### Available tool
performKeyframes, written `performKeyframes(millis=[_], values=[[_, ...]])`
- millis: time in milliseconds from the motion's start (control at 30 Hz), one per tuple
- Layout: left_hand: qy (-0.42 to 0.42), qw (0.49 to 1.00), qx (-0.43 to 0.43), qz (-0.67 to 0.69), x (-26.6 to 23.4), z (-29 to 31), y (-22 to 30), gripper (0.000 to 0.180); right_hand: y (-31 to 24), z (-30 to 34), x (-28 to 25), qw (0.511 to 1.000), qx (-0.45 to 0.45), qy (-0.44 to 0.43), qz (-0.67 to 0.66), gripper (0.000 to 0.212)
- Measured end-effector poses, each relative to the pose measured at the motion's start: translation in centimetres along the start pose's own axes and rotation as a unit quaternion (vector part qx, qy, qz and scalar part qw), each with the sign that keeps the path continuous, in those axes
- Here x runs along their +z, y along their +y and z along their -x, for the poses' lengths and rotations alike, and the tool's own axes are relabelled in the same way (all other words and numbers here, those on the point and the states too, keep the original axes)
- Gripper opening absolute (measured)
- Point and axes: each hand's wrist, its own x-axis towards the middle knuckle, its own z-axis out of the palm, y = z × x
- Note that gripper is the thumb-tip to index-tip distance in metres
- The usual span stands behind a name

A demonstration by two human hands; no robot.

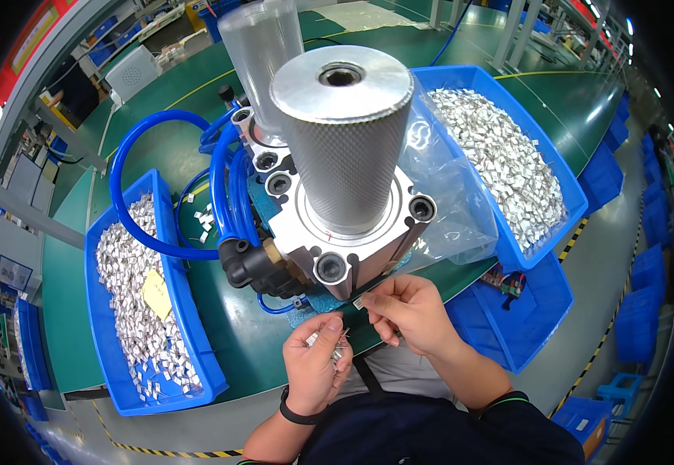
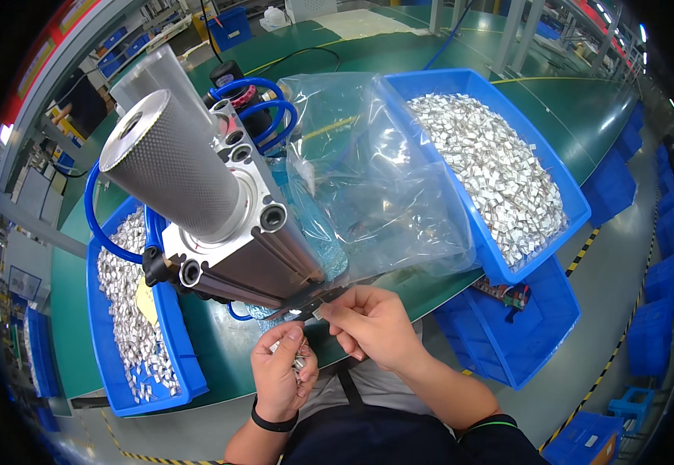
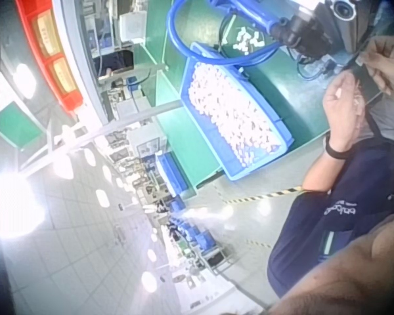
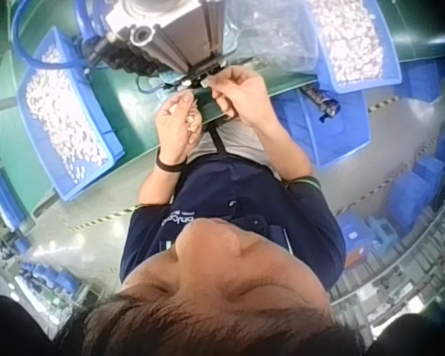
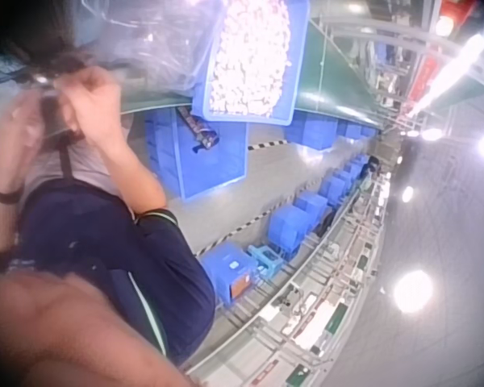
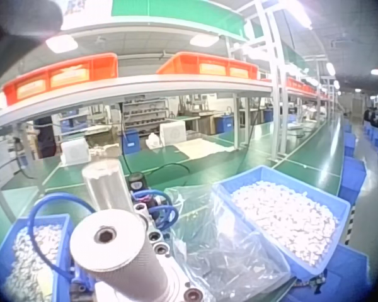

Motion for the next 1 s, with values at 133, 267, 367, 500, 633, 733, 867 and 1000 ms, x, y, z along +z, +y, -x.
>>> performKeyframes(millis=[133,267,367,500,633,733,867,1000], values=[[-0.004,1.0,-0.001,0.003,0.1,0.1,0.1,0.019,0.0,0.0,0.1,1.0,-0.003,0.003,-0.001,0.018],[0.0,1.0,0.002,-0.002,0.0,0.1,0.0,0.019,0.2,0.0,-0.1,1.0,-0.003,-0.002,-0.002,0.017],[0.0,1.0,0.0,-0.001,-0.1,0.1,0.0,0.02,0.4,0.2,-0.4,1.0,-0.008,-0.018,-0.007,0.015],[-0.003,1.0,-0.001,0.002,0.2,0.3,0.2,0.018,0.5,0.3,-0.5,0.999,-0.003,-0.028,-0.016,0.012],[0.0,1.0,-0.002,0.002,0.2,0.3,0.2,0.018,0.6,0.4,-0.6,0.999,-0.009,-0.041,-0.012,0.012],[-0.004,1.0,0.0,0.003,0.1,0.3,0.1,0.018,0.7,0.4,-0.7,0.999,-0.008,-0.042,-0.018,0.011],[-0.013,1.0,0.003,0.004,0.3,0.2,0.1,0.019,0.3,1.1,-0.9,0.999,-0.01,-0.044,-0.021,0.01],[0.009,1.0,-0.006,-0.004,-0.3,0.2,0.1,0.02,-4.7,5.6,-3.7,0.976,-0.15,-0.01,0.158,0.009]])
